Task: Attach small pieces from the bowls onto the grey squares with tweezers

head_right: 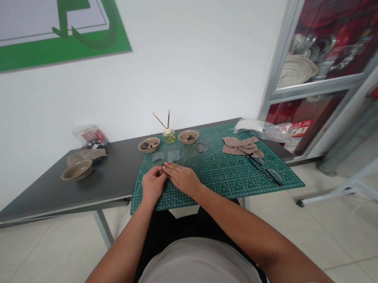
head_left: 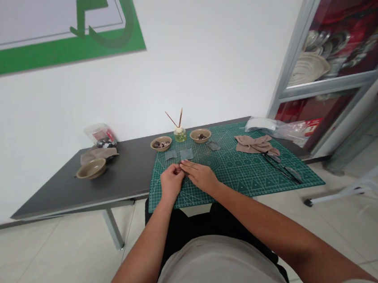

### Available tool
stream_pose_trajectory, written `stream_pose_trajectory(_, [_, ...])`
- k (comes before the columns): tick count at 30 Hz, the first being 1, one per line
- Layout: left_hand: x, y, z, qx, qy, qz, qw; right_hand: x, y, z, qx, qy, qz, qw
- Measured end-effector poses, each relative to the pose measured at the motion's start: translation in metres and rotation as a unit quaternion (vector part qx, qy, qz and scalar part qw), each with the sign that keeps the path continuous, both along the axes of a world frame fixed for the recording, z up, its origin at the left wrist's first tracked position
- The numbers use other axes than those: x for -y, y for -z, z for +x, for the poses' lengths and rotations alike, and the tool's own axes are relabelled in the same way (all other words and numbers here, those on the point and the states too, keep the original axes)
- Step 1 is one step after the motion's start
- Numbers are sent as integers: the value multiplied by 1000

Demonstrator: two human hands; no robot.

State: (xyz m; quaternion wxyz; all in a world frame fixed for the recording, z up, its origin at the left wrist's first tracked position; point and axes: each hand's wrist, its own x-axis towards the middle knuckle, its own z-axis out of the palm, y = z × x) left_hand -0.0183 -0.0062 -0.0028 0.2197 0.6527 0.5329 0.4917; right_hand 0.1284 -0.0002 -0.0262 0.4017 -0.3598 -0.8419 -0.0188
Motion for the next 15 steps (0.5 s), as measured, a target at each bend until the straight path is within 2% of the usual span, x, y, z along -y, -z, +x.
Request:
stream_pose_trajectory(4, [3, 2, 0, 8, -12, 0, 1000, 1, 0, 1, -16, 14, -17, 1000])
stream_pose_trajectory(9, [1, 3, 1, 53, 13, -31, 998, 1, -1, 0, -19, 55, -33, 998])
stream_pose_trajectory(15, [-1, 4, -1, 37, 14, -25, 999, 2, -2, 1, 9, 29, -27, 999])
